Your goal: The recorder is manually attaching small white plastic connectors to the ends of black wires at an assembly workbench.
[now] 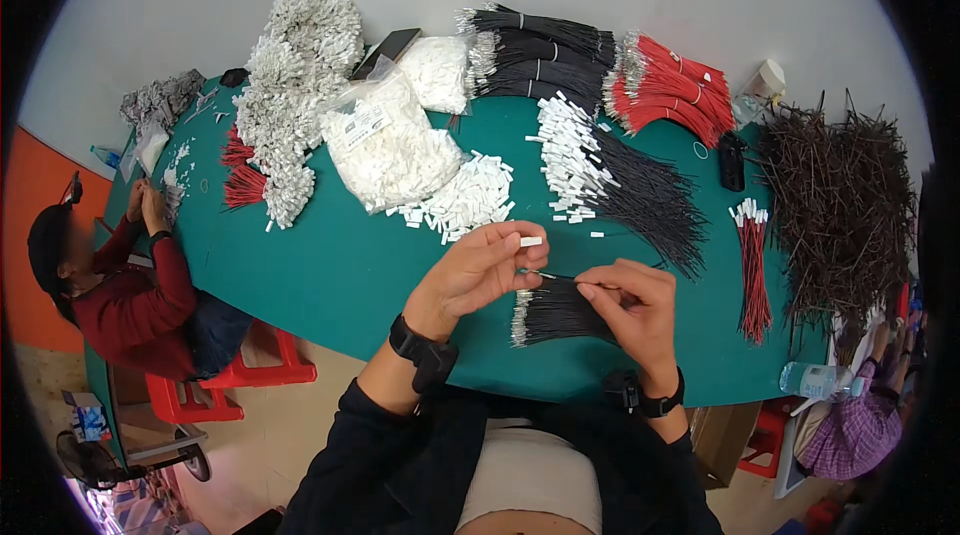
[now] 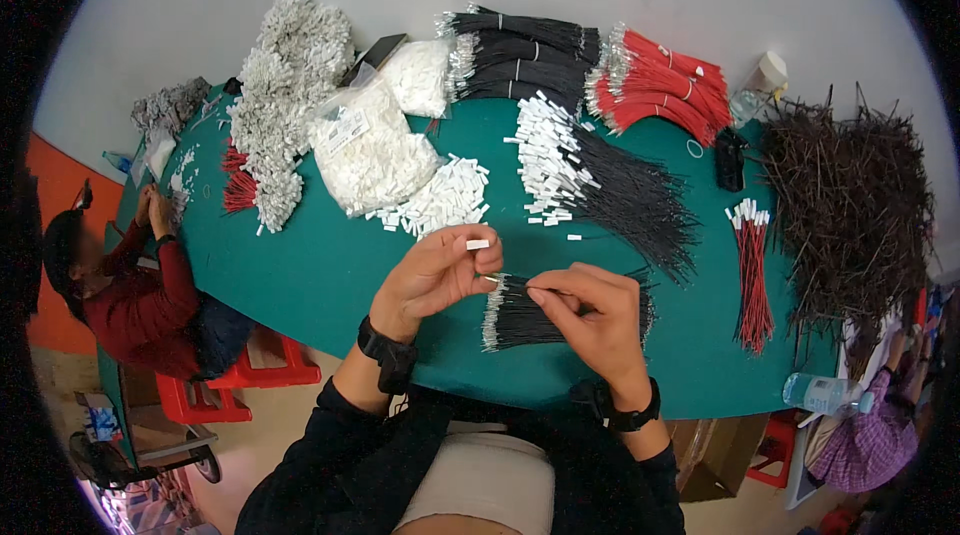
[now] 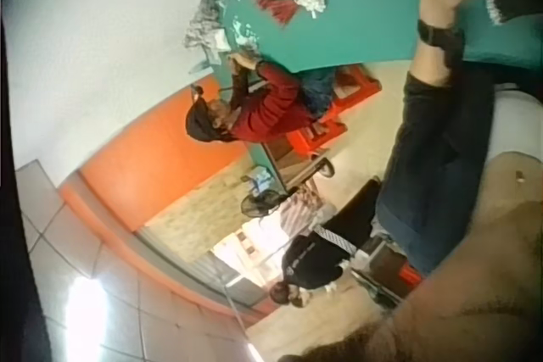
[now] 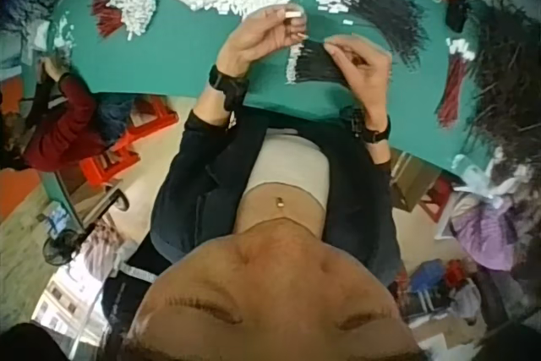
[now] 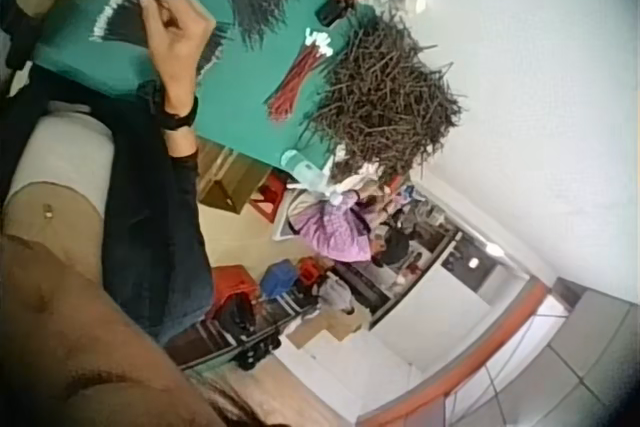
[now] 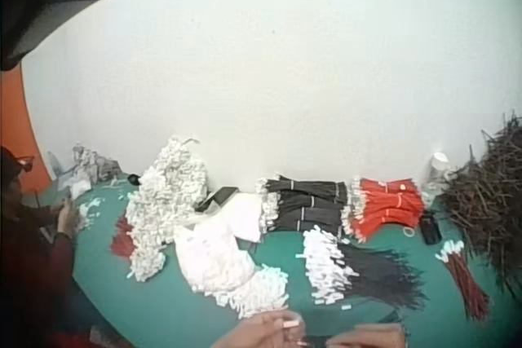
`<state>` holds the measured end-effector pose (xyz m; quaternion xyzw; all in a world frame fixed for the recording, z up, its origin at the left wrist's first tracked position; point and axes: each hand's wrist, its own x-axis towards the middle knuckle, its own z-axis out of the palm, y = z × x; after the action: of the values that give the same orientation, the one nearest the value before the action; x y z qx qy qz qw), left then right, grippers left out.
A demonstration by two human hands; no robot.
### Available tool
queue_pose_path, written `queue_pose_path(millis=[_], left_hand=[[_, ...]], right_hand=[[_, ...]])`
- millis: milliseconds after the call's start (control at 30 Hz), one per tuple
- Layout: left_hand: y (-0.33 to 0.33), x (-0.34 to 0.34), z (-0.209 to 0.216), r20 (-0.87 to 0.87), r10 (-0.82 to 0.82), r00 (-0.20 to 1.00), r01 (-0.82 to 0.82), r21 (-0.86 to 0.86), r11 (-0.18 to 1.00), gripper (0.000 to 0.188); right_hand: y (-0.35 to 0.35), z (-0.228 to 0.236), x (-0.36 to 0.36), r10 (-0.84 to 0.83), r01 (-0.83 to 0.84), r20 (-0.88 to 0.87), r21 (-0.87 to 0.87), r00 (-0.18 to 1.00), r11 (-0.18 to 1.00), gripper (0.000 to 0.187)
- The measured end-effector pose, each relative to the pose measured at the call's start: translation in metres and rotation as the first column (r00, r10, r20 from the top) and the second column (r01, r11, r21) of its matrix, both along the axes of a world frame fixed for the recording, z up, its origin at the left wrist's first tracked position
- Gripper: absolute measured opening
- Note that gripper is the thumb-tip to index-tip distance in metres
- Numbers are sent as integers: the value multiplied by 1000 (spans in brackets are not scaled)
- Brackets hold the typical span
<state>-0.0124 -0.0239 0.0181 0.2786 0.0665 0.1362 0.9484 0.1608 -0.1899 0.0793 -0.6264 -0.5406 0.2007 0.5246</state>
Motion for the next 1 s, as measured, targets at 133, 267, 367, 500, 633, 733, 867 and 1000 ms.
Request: queue_pose_path(millis=[133,267,367,500,633,733,867,1000], left_hand=[[-3,0,-1,19,-35,999,35,-28,999,38],[-5,-1,-3,10,-49,999,49,-61,997,37],[-4,-3,-5,-29,-28,999,27,-45,999,34],[-6,-3,1,-54,50,997,-48,31,998,28],[-14,-1,12,-146,198,969,-163,220,962,21],[-17,0,16,-168,318,933,-245,349,904,17],[-20,0,23,-166,427,889,-289,520,804,16],[-21,1,23,-173,444,879,-300,524,797,16]], right_hand=[[2,4,-2,-87,84,88,41,992,996,17],[8,1,-3,-120,106,121,118,985,987,19],[9,2,-8,-147,140,59,113,987,984,19],[11,-2,-9,-161,149,69,150,985,977,19],[10,-2,-8,-178,164,99,134,979,977,20],[9,0,-7,-182,162,140,140,973,977,22],[11,3,-7,-202,177,199,135,959,975,18],[13,-2,-7,-222,196,188,146,957,970,10]])
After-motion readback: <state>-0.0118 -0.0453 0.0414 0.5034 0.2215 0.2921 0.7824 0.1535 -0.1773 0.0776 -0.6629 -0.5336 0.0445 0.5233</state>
